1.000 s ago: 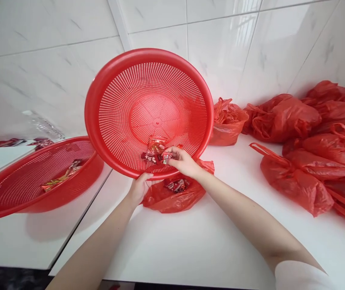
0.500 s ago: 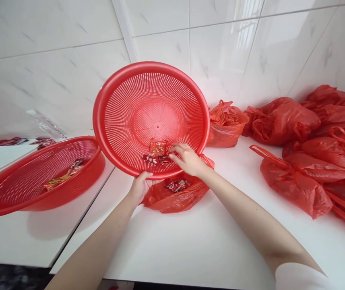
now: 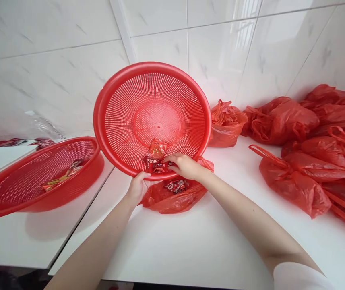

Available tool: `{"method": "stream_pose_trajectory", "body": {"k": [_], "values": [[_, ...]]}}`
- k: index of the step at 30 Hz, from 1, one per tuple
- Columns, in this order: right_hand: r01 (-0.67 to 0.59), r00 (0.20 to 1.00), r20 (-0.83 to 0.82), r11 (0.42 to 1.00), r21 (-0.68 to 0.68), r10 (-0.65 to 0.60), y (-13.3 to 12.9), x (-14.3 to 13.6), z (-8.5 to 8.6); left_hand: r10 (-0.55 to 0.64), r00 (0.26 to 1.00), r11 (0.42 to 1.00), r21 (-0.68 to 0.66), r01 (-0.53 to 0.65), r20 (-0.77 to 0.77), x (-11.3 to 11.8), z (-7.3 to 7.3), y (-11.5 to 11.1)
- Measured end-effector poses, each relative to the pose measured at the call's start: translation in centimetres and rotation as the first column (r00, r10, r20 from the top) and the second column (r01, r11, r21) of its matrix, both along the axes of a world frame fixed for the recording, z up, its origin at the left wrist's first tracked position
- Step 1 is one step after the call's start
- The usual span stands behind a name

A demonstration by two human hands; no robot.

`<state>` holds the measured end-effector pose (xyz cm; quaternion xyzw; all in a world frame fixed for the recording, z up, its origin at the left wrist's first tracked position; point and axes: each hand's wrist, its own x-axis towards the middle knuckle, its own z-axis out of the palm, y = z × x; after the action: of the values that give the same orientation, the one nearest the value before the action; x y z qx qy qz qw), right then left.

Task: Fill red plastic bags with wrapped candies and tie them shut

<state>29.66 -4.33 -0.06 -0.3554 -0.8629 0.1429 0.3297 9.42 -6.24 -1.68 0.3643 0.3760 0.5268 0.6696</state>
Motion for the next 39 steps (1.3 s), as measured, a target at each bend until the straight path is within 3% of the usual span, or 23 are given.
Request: {"method": "stream_pose_trajectory", "body": {"k": [6,9,12,17,21,23,26,32,36,39], "values": [[0.228,0.952,-0.174,0.964,-0.138,-0.25,0.4,0.1,0.1,-0.002,1.0,1.0,0.026,0.002,0.015,-0.1,-0.1,0.0],[0.266,0.901,-0.273,0.927,-0.263,-0.336,0.8,0.2,0.1,-0.012,1.0,1.0,0.02,0.012,0.001,-0.2,-0.2,0.0],[0.191,0.873,-0.368,0.919,-0.345,-0.319,1.0,0.4,0.1,-0.031,1.0,1.0,0.0,0.031,-0.005,-0.1,0.0,-0.1],[0.136,0.868,-0.408,0.925,-0.355,-0.284,0.4,0.2,0.8,-0.01,1.0,1.0,-0.007,0.01,-0.003,-0.1,0.5,-0.2],[-0.078,0.884,-0.45,0.913,-0.401,-0.122,-0.2,0.2,1.4,-0.005,1.0,1.0,-0.018,0.005,0.022,-0.4,0.4,0.0],[-0.159,0.889,-0.451,0.874,-0.459,-0.075,-0.3,0.3,1.4,0.004,1.0,1.0,-0.023,-0.004,0.025,-0.5,0.4,0.2],[-0.207,0.854,-0.508,0.819,-0.536,-0.116,-0.1,0.3,1.1,0.009,1.0,1.0,-0.025,-0.008,0.024,-0.5,0.3,0.4],[-0.545,0.609,-0.781,0.642,-0.54,-0.139,0.1,0.3,1.0,0.01,0.999,1.0,-0.021,-0.01,0.032,-0.7,0.1,0.6],[-0.491,0.596,-0.749,0.608,-0.625,-0.289,0.2,0.4,0.9,0.01,0.999,0.999,-0.037,-0.008,0.045,-0.8,0.2,0.6],[-0.443,0.64,-0.696,0.584,-0.681,-0.326,0.3,0.3,0.5,0.0,0.999,0.999,-0.036,0.002,0.047,-0.8,0.3,0.6]]}}
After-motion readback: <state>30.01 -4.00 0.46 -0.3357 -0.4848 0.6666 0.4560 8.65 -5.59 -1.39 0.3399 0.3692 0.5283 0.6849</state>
